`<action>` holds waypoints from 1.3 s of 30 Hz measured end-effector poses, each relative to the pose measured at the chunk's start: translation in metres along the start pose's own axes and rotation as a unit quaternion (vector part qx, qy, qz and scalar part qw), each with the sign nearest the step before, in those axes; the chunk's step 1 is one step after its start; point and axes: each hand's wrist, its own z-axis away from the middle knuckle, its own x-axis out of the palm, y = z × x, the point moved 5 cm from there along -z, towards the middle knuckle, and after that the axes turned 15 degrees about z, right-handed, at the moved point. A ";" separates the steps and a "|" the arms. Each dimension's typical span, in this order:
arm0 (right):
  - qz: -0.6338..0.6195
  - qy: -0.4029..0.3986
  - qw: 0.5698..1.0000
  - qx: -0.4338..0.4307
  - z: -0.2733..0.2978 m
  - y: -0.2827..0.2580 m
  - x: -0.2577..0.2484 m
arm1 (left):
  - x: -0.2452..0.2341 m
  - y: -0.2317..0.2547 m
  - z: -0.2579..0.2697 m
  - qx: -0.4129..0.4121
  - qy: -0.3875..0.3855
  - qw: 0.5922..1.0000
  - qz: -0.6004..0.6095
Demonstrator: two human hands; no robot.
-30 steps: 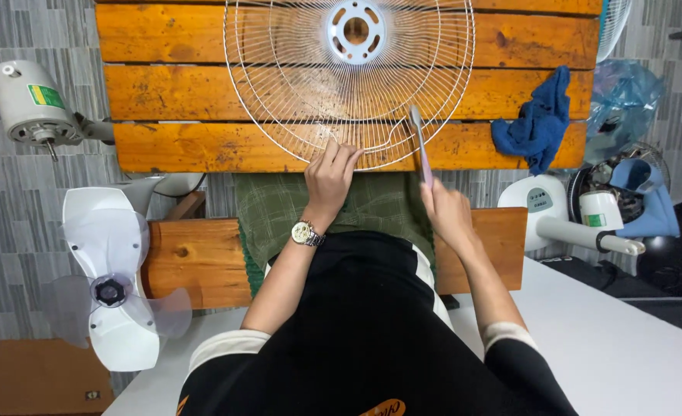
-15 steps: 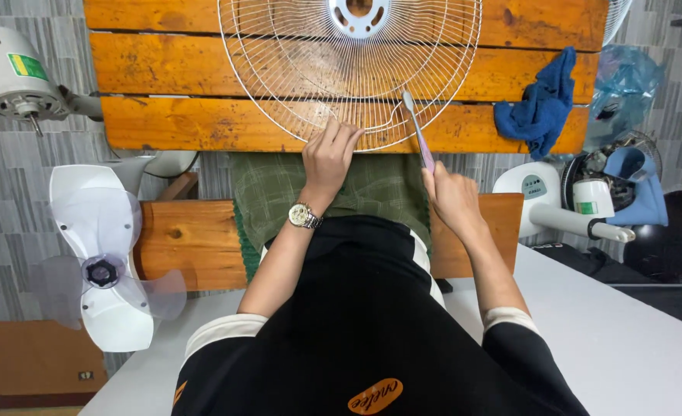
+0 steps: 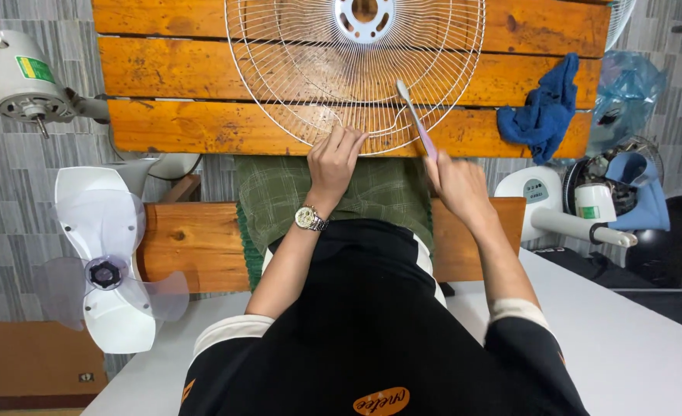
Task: Cleaning a metal fan guard with a toothbrush
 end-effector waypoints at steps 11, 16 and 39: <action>0.001 -0.067 0.997 0.025 0.026 0.003 0.000 | 0.000 0.002 -0.003 -0.004 0.005 1.000 0.002; 0.006 0.017 1.000 0.013 -0.006 -0.010 -0.007 | -0.007 0.009 -0.008 0.002 0.000 1.000 -0.007; -0.074 -0.035 0.997 -0.001 0.055 -0.005 -0.020 | -0.018 -0.060 0.015 0.013 -0.100 0.992 -0.080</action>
